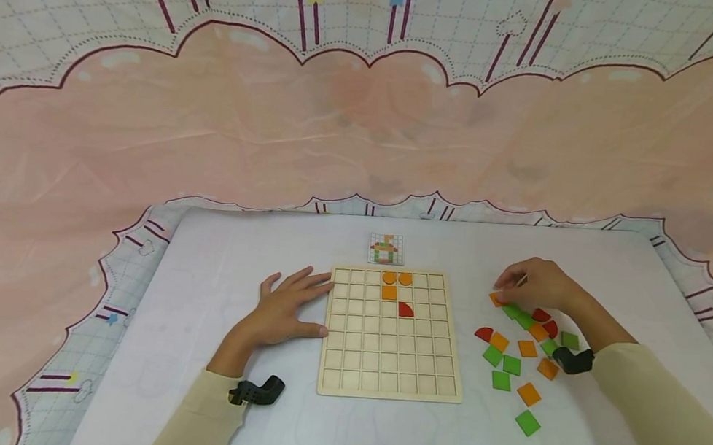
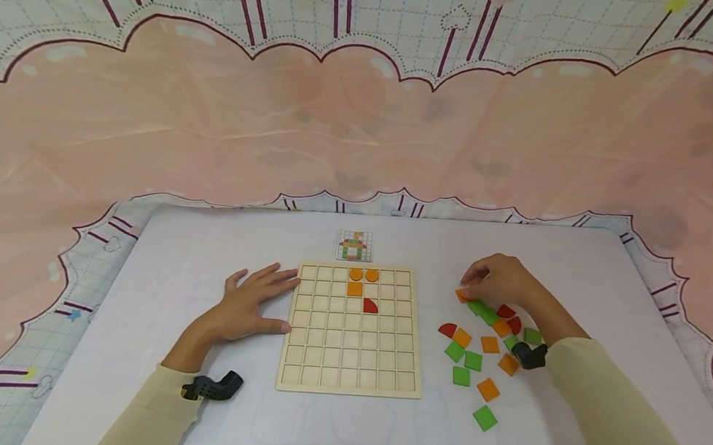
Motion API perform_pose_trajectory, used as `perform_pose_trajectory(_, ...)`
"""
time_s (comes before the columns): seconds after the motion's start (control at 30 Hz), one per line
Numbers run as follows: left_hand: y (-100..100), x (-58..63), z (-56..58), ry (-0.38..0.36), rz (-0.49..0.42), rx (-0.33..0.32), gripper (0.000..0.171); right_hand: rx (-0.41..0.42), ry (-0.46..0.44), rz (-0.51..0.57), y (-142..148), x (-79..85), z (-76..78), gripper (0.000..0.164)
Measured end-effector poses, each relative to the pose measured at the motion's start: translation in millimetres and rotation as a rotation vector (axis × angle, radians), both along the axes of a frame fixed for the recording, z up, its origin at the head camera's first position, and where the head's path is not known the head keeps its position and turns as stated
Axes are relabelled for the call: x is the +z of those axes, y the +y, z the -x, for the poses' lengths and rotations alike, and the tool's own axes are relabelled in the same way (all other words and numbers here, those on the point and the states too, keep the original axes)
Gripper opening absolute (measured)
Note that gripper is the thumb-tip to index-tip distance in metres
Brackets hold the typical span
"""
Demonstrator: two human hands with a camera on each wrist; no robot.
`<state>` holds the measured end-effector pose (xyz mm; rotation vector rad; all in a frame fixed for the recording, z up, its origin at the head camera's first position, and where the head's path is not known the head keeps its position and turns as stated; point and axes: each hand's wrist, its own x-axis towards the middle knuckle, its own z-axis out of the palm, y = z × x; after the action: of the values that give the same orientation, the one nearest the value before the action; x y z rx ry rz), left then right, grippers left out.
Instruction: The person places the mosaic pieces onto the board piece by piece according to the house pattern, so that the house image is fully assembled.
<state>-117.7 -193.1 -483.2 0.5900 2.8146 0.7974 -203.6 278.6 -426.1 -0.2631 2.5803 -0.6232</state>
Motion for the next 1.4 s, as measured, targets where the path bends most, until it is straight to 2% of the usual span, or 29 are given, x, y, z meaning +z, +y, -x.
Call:
perform_pose_trajectory(0.33, 0, 0.2, -0.6, 0.001, -0.001, -0.001, 0.086, 0.047, -0.039, -0.029, 26, -6.6, -4.1, 0.03)
perform_pose_trajectory(0.57, 0, 0.4, -0.7, 0.001, 0.002, 0.003, 0.087, 0.041, -0.067, -0.022, 32, -6.7, -7.4, 0.029)
perform_pose_trajectory(0.77, 0, -0.6, 0.1, 0.008, 0.011, 0.005, 0.088, 0.056, -0.038, -0.002, 32, -8.1, -10.3, 0.024)
perform_pose_trajectory(1.07, 0, -1.1, 0.6, 0.009, 0.007, 0.0, 0.088, 0.075, 0.003, 0.049, 23, -13.7, -13.2, 0.029)
perform_pose_trajectory(1.4, 0, -2.1, 0.5, 0.0, 0.001, 0.001, 0.088, 0.099, 0.039, 0.082, 10, -14.6, -14.3, 0.018)
